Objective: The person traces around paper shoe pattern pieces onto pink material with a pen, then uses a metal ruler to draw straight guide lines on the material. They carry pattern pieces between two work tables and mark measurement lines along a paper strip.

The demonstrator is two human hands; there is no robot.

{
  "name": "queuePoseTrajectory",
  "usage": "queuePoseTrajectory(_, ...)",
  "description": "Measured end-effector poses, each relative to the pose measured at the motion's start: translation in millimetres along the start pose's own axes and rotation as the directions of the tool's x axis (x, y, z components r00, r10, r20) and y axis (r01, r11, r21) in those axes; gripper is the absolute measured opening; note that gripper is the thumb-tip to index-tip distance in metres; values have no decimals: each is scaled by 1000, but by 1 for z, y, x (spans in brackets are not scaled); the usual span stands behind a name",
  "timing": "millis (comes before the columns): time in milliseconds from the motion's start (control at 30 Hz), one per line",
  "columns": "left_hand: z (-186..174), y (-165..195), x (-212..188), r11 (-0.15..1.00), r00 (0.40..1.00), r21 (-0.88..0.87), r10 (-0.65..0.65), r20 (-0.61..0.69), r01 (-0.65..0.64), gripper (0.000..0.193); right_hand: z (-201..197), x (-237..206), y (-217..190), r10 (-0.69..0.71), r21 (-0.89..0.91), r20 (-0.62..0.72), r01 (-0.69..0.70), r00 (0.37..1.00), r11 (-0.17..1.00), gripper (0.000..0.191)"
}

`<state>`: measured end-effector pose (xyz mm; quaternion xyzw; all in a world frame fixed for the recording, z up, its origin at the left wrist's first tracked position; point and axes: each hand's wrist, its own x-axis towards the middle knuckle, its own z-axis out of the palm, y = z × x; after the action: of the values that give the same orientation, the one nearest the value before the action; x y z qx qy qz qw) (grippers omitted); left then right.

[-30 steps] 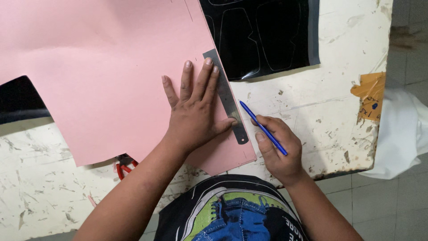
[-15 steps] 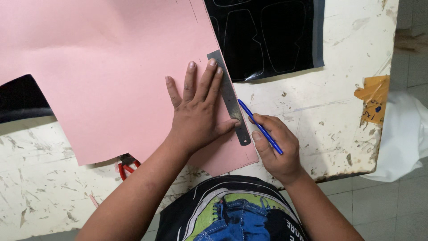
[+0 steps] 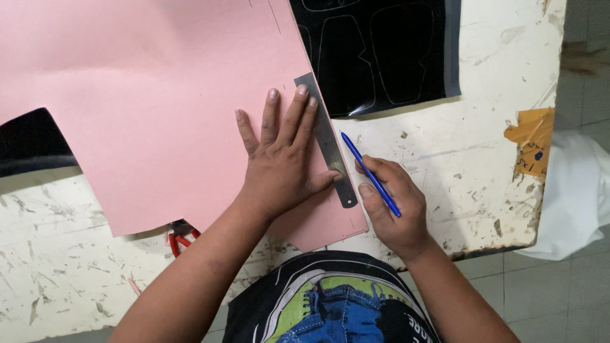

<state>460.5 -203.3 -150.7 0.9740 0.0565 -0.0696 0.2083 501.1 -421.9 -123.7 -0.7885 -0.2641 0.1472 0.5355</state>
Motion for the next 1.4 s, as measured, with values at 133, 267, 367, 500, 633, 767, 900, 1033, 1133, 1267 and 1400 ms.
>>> queuePoseTrajectory(133,-3,1,0,1000,1000,-8,-1,-8,1,121,4,13,-1,-34,2,8,34,999,999,38)
queuePoseTrajectory(267,-3,0,0,1000,1000,30,-1,-12,1,119,6,18,-4,-15,-5,7,15,1000,1000,38)
queuePoseTrajectory(367,-2,-1,-1,1000,1000,10,3,-24,-3,119,6,20,-3,-24,9,3,24,1000,1000,38)
queuePoseTrajectory(500,-1,-2,-2,1000,999,1,20,-43,-20,119,6,19,-1,-10,13,15,10,1000,1000,39)
queuePoseTrajectory(633,-1,-2,-2,1000,999,16,14,-32,-13,120,6,16,-1,-23,18,8,23,1000,1000,38)
queuePoseTrajectory(767,-3,0,-1,1000,1000,9,-4,-11,4,121,6,14,0,-14,45,-18,15,1000,999,35)
queuePoseTrajectory(900,-2,0,0,1000,1000,9,-7,-1,7,121,4,12,1,-23,18,-21,24,999,1000,31)
queuePoseTrajectory(1033,1,-2,0,1000,1000,4,5,-16,-5,120,4,11,1,-17,0,-20,17,1000,1000,28)
queuePoseTrajectory(1133,3,-3,-1,1000,1000,-3,9,-20,-9,120,4,11,-1,-32,-22,-15,31,999,999,28)
queuePoseTrajectory(1267,5,-4,-2,1000,1000,22,6,-24,-6,120,4,14,-2,-129,-163,6,128,992,978,25)
queuePoseTrajectory(1400,4,-3,-2,1000,1000,24,7,-31,-7,120,1,10,-8,-202,-277,45,206,978,938,27)
